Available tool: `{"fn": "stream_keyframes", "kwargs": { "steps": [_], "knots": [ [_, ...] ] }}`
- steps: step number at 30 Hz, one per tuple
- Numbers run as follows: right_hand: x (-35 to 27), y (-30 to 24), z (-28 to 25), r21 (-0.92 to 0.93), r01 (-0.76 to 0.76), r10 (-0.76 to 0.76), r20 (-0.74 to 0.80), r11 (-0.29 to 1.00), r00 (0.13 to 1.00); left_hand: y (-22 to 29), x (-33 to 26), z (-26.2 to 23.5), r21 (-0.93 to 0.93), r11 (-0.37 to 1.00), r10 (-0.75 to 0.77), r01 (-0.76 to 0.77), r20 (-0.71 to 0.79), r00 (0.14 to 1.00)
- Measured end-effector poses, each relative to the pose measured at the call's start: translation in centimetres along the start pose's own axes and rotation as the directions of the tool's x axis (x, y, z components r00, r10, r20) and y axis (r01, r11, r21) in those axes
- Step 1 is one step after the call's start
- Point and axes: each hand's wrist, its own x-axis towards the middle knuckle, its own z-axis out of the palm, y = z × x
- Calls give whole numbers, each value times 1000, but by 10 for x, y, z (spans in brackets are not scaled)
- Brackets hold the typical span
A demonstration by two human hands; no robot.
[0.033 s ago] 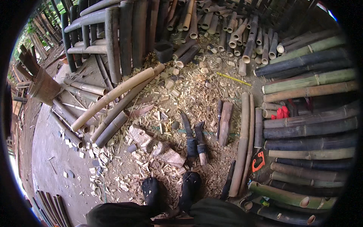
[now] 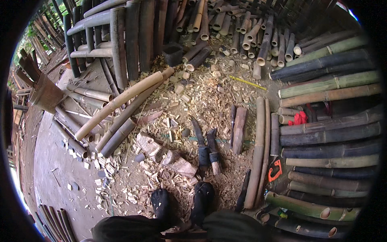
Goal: The person sits on the ground and uses a knife and a wooden mallet to carve and shape a bamboo pole. They repeatedly strike the knife with the mallet to remove material and smooth the surface, then place the finished piece among other bamboo poles.
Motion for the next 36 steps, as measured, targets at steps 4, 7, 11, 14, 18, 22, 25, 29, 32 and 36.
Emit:
{"fn": "stream_keyframes", "kwargs": {
  "steps": [4,7,11,14,18,22,25,29,32,36],
  "knots": [
    [10,-35,-35,-163,162,-158,36,973,987,82,40,-28,222,930,305,-292,-24,952],
    [43,-103,-75,-303,318,-399,-260,898,879,173,32,-71,415,762,573,-497,-73,817],
    [105,-149,-82,-410,258,-415,-361,875,835,329,20,-71,515,468,834,-718,11,551],
    [131,-137,-65,-443,166,-338,-345,881,876,416,37,-22,388,267,944,-882,80,321],
    [143,-117,-55,-334,379,-482,-320,863,816,517,115,32,542,89,986,-835,70,150],
    [119,-121,-94,-387,133,-211,-165,912,963,610,146,85,574,72,997,-815,-8,83],
    [113,-176,-141,-350,183,-263,-197,919,944,646,179,100,607,177,982,-774,-157,102],
    [161,-265,-204,-177,433,-468,-349,884,812,655,195,123,675,220,976,-704,-151,160],
    [225,-359,-241,-205,657,-686,-299,725,664,656,201,111,681,278,958,-677,-148,245],
    [343,-492,-294,373,736,-693,-270,565,668,665,195,109,617,328,942,-716,-160,294]
  ]
}}
